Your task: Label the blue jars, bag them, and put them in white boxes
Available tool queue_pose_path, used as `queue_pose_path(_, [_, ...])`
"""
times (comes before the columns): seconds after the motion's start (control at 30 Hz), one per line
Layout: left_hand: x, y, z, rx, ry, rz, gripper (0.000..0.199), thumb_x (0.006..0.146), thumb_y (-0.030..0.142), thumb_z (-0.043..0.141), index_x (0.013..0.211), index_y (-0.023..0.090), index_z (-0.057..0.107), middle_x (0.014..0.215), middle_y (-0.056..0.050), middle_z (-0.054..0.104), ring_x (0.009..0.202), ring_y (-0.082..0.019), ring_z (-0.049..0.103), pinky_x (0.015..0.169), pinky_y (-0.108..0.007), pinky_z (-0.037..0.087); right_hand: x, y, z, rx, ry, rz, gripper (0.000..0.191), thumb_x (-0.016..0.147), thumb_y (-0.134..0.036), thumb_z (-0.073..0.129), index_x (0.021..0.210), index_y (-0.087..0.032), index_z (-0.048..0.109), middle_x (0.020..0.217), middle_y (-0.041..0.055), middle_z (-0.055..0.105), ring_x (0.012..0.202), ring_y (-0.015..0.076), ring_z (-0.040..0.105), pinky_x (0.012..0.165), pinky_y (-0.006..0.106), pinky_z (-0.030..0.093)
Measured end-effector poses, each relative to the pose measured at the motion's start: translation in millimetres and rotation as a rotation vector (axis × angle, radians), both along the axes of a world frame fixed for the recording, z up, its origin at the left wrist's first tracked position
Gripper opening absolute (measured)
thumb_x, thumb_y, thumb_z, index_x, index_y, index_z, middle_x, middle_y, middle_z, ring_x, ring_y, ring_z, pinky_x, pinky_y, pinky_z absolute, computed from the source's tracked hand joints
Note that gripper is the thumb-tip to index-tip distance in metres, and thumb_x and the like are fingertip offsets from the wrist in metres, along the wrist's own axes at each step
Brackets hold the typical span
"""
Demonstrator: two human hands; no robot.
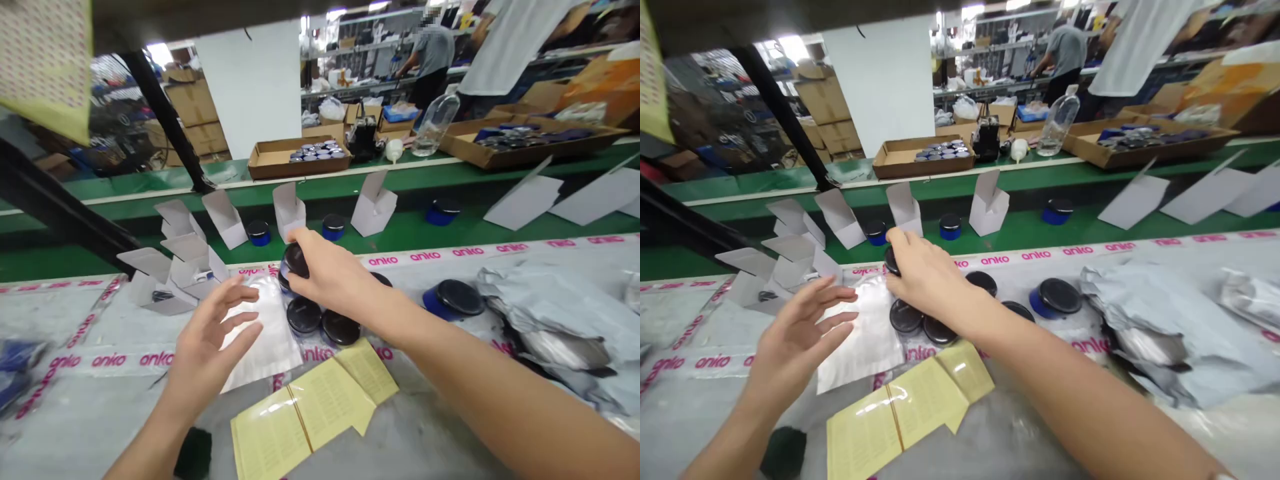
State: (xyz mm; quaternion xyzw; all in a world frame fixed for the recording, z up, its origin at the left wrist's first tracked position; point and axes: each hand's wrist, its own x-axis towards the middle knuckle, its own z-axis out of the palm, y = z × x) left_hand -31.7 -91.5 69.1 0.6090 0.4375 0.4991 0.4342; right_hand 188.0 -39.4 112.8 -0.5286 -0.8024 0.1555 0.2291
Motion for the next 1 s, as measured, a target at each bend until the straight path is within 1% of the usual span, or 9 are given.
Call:
queue_pose_path(0.13, [7.8, 37.0, -4.1, -0.134, -0.092, 0.018, 0.040, 0.080, 0.029, 0.084, 0.117, 0.021, 0.070, 0.100, -0.007, 0.073, 0.093, -0.020, 0.068, 0.076, -0.032, 0.062, -0.5, 20.7, 11.8, -0.088, -0.238, 0.072, 0.056, 0.089, -0.021, 0.061, 0.143, -0.012, 0.049, 0.120, 0.0196, 0.069, 0.105, 0.0373, 0.070, 0.083, 0.048, 0.054])
queue_pose_path(0.23, [7.6, 51.6, -16.7, -0.216, -0.293, 0.028, 0.041, 0.076, 0.027, 0.086, 0.113, 0.018, 0.071, 0.096, -0.006, 0.072, 0.084, -0.018, 0.068, 0.072, -0.031, 0.060, -4.2, 41.5, 30.1, -0.204, -0.263, 0.191, 0.067, 0.089, -0.041, 0.072, 0.147, -0.019, 0.048, 0.133, 0.0167, 0.067, 0.118, 0.0348, 0.067, 0.090, 0.042, 0.054])
queue_pose_path(0.33, [4.4, 52.4, -26.4, -0.231, -0.456, -0.001, 0.037, 0.077, 0.027, 0.085, 0.112, 0.019, 0.072, 0.093, -0.004, 0.071, 0.077, -0.015, 0.066, 0.069, -0.028, 0.057, -27.6, 83.9, 42.9, -0.108, -0.336, 0.182, 0.045, 0.097, -0.040, 0.066, 0.135, -0.018, 0.060, 0.137, 0.0155, 0.067, 0.127, 0.0305, 0.062, 0.102, 0.038, 0.050])
queue_pose_path(0.43, [1.1, 48.9, -29.0, -0.230, -0.559, -0.036, 0.032, 0.080, 0.028, 0.082, 0.110, 0.019, 0.074, 0.088, -0.003, 0.071, 0.071, -0.013, 0.065, 0.067, -0.028, 0.055, -70.8, 131.2, 35.8, -0.097, -0.459, 0.161, 0.035, 0.098, -0.024, 0.066, 0.131, -0.015, 0.062, 0.132, 0.0145, 0.067, 0.123, 0.0277, 0.064, 0.103, 0.040, 0.051])
queue_pose_path(0.6, [-3.7, 46.0, -29.6, -0.243, -0.598, -0.063, 0.036, 0.085, 0.028, 0.076, 0.119, 0.019, 0.066, 0.085, -0.002, 0.070, 0.068, -0.013, 0.065, 0.071, -0.030, 0.053, -126.0, 170.1, 4.5, -0.241, -0.627, 0.122, 0.041, 0.097, -0.037, 0.069, 0.131, -0.016, 0.062, 0.131, 0.0121, 0.064, 0.110, 0.0254, 0.068, 0.092, 0.046, 0.059])
queue_pose_path(0.67, [-4.0, 44.6, -31.4, -0.213, -0.561, -0.045, 0.041, 0.087, 0.026, 0.074, 0.126, 0.021, 0.061, 0.086, -0.001, 0.070, 0.069, -0.014, 0.065, 0.072, -0.031, 0.053, -129.1, 170.3, 2.7, -0.249, -0.653, 0.117, 0.041, 0.097, -0.036, 0.070, 0.131, -0.015, 0.062, 0.131, 0.0126, 0.064, 0.110, 0.0254, 0.068, 0.092, 0.045, 0.059])
queue_pose_path(0.77, [-0.7, 41.3, -34.8, -0.080, -0.462, 0.075, 0.048, 0.088, 0.022, 0.073, 0.131, 0.025, 0.054, 0.092, -0.001, 0.068, 0.079, -0.015, 0.065, 0.075, -0.030, 0.054, -116.5, 155.4, 18.3, -0.213, -0.646, 0.138, 0.047, 0.092, -0.031, 0.075, 0.131, -0.010, 0.060, 0.127, 0.0168, 0.067, 0.109, 0.0286, 0.068, 0.090, 0.043, 0.058])
queue_pose_path(0.9, [7.4, 34.4, -36.7, 0.264, -0.286, 0.353, 0.070, 0.081, 0.014, 0.078, 0.141, 0.034, 0.047, 0.127, -0.005, 0.061, 0.118, -0.019, 0.061, 0.097, -0.034, 0.051, -88.1, 104.2, 44.6, -0.103, -0.547, 0.207, 0.050, 0.089, -0.033, 0.072, 0.131, -0.011, 0.057, 0.128, 0.0182, 0.068, 0.115, 0.0329, 0.066, 0.091, 0.039, 0.054])
queue_pose_path(1.0, [11.5, 28.5, -36.7, 0.392, -0.212, 0.383, 0.099, 0.074, 0.012, 0.084, 0.152, 0.043, 0.032, 0.149, -0.004, 0.050, 0.143, -0.024, 0.047, 0.120, -0.043, 0.036, -75.8, 55.8, 41.4, -0.076, -0.406, 0.279, 0.043, 0.085, -0.031, 0.073, 0.123, -0.013, 0.060, 0.124, 0.0177, 0.069, 0.111, 0.0337, 0.068, 0.086, 0.038, 0.052])
